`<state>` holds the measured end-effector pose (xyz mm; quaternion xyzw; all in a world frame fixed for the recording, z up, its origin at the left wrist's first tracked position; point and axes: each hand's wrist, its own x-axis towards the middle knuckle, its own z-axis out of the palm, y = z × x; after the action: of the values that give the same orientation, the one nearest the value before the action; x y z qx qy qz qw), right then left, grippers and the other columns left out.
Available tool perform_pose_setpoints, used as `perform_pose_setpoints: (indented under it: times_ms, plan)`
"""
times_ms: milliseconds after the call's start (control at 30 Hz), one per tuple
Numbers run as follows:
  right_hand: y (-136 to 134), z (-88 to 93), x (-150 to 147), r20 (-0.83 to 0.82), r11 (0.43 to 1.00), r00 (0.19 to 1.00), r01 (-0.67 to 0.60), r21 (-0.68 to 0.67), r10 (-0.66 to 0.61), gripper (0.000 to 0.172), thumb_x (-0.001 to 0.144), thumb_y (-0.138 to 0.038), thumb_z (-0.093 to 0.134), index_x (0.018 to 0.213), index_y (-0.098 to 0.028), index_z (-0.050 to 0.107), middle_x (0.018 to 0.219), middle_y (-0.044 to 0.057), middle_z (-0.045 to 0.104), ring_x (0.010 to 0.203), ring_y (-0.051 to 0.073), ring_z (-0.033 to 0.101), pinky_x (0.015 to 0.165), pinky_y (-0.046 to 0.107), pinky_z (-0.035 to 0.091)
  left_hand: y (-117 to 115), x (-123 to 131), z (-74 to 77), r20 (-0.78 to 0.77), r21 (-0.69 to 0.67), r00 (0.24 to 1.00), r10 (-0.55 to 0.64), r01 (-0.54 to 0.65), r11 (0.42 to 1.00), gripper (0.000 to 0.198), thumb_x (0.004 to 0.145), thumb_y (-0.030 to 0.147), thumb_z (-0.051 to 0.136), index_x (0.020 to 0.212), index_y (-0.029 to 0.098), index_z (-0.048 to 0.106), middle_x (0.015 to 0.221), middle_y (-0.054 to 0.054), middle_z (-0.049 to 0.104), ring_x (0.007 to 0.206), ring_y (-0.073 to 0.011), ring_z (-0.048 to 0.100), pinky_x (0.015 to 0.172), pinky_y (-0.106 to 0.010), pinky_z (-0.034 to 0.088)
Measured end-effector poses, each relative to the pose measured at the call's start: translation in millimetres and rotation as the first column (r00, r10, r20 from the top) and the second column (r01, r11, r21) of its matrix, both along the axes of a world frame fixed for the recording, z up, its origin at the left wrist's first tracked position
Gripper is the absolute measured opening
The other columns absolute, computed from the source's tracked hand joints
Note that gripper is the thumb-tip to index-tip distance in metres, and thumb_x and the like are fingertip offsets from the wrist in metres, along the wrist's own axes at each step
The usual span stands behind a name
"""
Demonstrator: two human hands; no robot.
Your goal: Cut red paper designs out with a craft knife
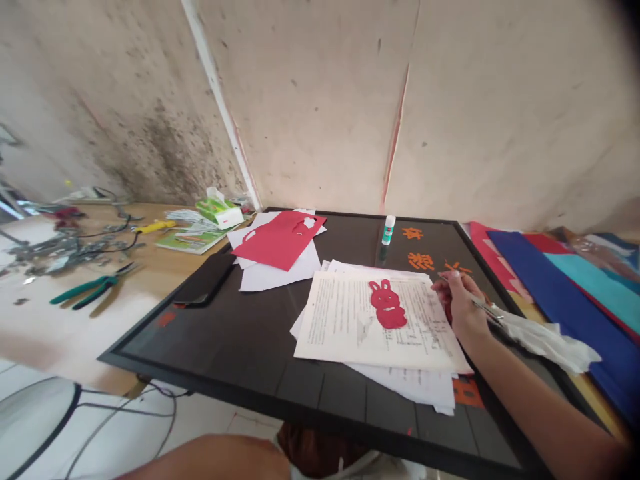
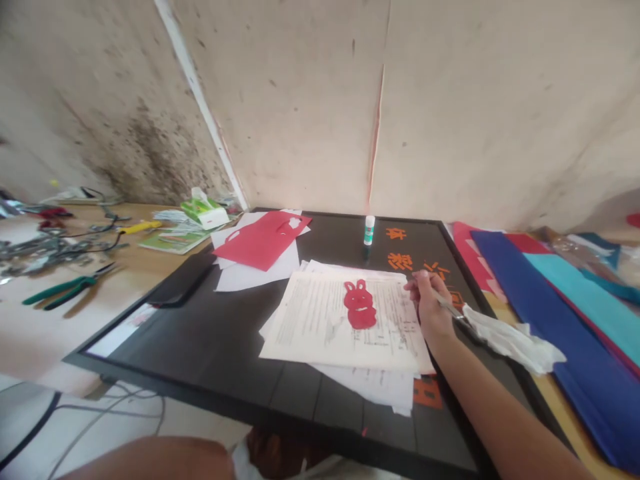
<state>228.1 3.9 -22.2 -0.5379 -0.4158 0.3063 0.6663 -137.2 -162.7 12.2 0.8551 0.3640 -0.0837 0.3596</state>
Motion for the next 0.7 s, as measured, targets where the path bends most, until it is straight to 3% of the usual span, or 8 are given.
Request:
perform_pose_setpoints:
  times_ms: [100,167,267,367,500,600,700]
  plan:
    - [-2.6,6.5,-4.6,-0.053,0.999,0.998,0.037,-0.029,-0.039,0.04,0.073,-0.061,0.072,0.084,-0.023,0.065,0.068,0.002,0.068,0.052,0.013,0.049,0.047,0.026,0.037,35.8,18.7,27.7,0.105,0.089,0.977,-0.185,0.177,0.98,0.026,0.091,0.048,0.058,0.095,0.026,0.072,0.087,-0.003,0.073,0.083,-0.0197,0.068,0.075,-0.029,0.053]
    - [-5.4,14.3,-8.1,-0.034,0.998,0.998,0.045,-0.042,-0.047,0.033,0.075,-0.056,0.072,0.085,-0.024,0.068,0.07,0.003,0.068,0.055,0.014,0.05,0.049,0.028,0.038,71.0,42.6,36.7,0.137,0.428,0.953,-0.272,0.191,0.884,0.026,0.097,0.035,0.048,0.106,0.02,0.068,0.101,-0.008,0.071,0.094,-0.0227,0.065,0.084,-0.036,0.051]
    - [-9.4,31.3,-16.3,0.063,0.997,0.996,-0.053,-0.05,0.057,0.034,0.085,-0.057,0.062,0.083,-0.024,0.073,0.066,0.003,0.063,0.06,0.016,0.051,0.054,0.03,0.041,123.4,74.9,27.6,0.103,0.722,0.942,-0.319,0.15,0.676,0.027,0.099,0.023,0.042,0.105,0.012,0.066,0.103,-0.013,0.069,0.096,-0.0259,0.063,0.083,-0.041,0.052]
    - [-11.0,50.7,-28.6,0.158,0.97,0.96,-0.216,-0.114,0.232,0.043,0.091,-0.058,0.052,0.082,-0.024,0.076,0.068,0.003,0.061,0.065,0.016,0.053,0.059,0.029,0.043,154.7,89.8,0.6,0.107,0.807,0.934,-0.342,0.12,0.578,0.029,0.099,0.029,0.047,0.107,0.009,0.066,0.106,-0.013,0.067,0.1,-0.0278,0.061,0.083,-0.041,0.052]
    - [-9.7,61.2,-47.1,0.086,0.923,0.931,-0.334,-0.191,0.355,0.022,0.087,-0.043,0.065,0.097,-0.026,0.074,0.072,0.001,0.064,0.068,0.015,0.055,0.063,0.027,0.045,161.9,91.1,-26.8,0.129,0.847,0.916,-0.379,0.097,0.522,0.048,0.099,0.048,0.047,0.125,0.009,0.059,0.126,-0.013,0.062,0.114,-0.0292,0.056,0.096,-0.043,0.047]
    - [-7.5,48.3,-55.7,-0.09,0.889,0.92,-0.392,-0.237,0.382,0.02,0.081,-0.037,0.074,0.097,-0.025,0.073,0.071,0.0,0.067,0.067,0.013,0.057,0.065,0.026,0.048,159.4,89.6,-30.3,0.168,0.841,0.918,-0.359,0.057,0.538,0.049,0.1,0.048,0.044,0.127,0.01,0.059,0.132,-0.013,0.06,0.117,-0.0292,0.055,0.101,-0.044,0.043]
    - [-4.8,27.6,-55.6,-0.164,0.89,0.922,-0.383,-0.249,0.351,0.02,0.074,-0.034,0.081,0.09,-0.024,0.075,0.079,0.001,0.07,0.071,0.013,0.061,0.071,0.026,0.051,158.9,88.7,-26.4,0.221,0.828,0.907,-0.357,0.019,0.56,0.047,0.099,0.045,0.045,0.126,0.01,0.06,0.131,-0.012,0.062,0.116,-0.0291,0.056,0.102,-0.043,0.042]
